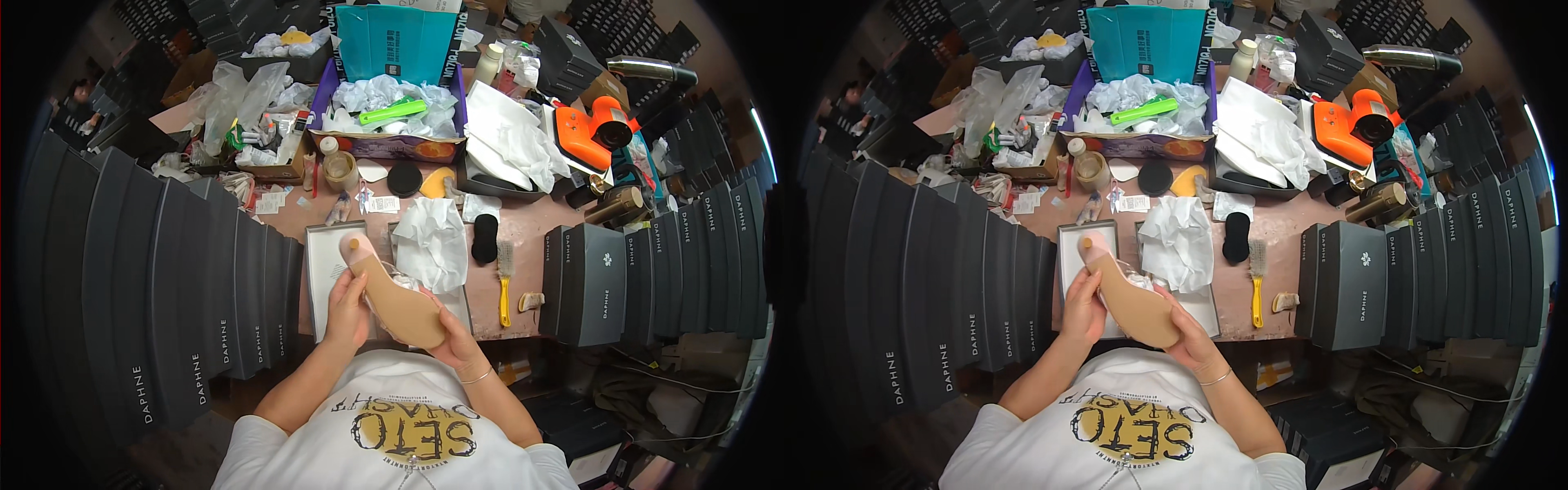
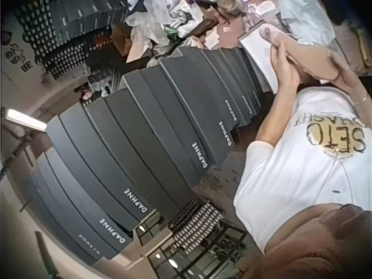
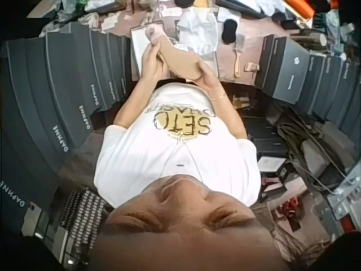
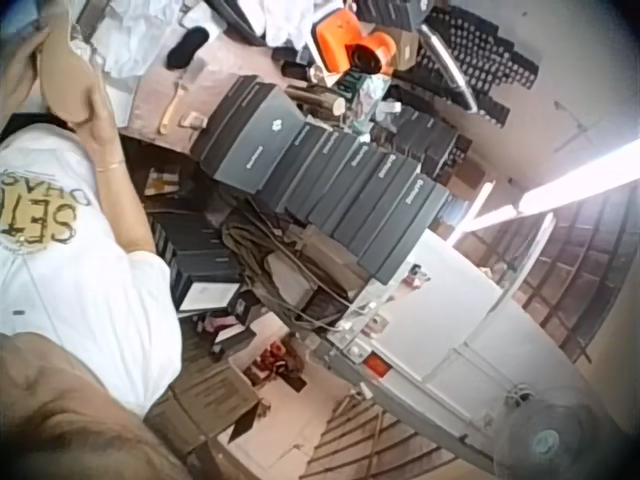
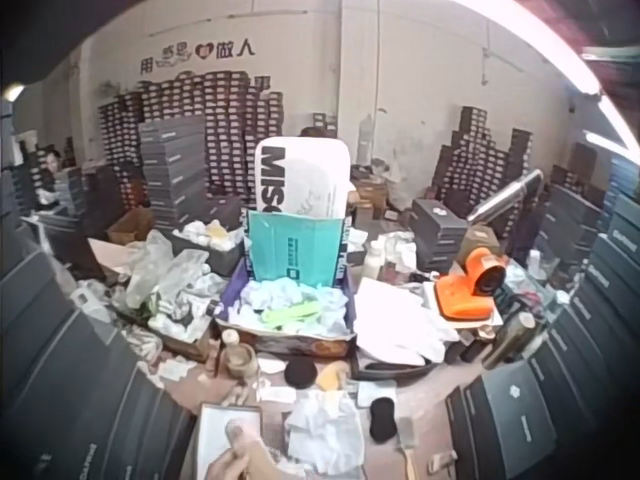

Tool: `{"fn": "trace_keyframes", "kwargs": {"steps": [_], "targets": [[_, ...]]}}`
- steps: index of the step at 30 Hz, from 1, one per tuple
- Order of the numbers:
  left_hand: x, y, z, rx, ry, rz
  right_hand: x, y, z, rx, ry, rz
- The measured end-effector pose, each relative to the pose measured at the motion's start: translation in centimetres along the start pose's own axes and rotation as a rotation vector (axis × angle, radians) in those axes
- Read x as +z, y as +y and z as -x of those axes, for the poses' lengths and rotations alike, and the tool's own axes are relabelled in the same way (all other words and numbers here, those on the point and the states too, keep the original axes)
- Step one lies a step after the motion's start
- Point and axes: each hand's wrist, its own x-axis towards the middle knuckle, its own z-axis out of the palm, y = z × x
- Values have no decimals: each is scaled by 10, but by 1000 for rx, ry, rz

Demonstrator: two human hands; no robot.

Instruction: Inspecting, cleaning with a sponge, and packaging various styles of shoes into branded boxes with tissue paper and foam inserts.

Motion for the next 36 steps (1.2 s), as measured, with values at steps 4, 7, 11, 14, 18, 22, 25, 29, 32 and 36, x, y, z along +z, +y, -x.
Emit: {"fn": "trace_keyframes", "kwargs": {"steps": [4,7,11,14,18,22,25,29,32,36], "targets": [[-35,39,-10,587,-201,-842,-34,2,-24,-22,204,827],[-82,27,-25,755,-332,-1504,-70,10,-56,-303,258,1599],[-139,-14,-47,547,-316,-1777,-73,7,-83,-246,399,2036],[-104,3,-36,507,-304,-1587,-68,16,-76,-338,428,2088],[-66,-23,-39,311,-338,-1234,-85,26,-69,-402,387,2108],[-47,-82,-41,96,-298,-967,-123,0,-67,-508,349,1823],[-31,-85,-42,-96,-204,-654,-55,-25,-27,-179,168,1432],[-25,-60,-41,-472,-194,-316,4,-45,-12,-1,-33,1478],[-52,-39,-40,-592,-181,11,-18,-58,-37,-271,174,1775],[-40,2,-21,-556,-325,313,-110,-28,-84,-58,89,2102]]}}
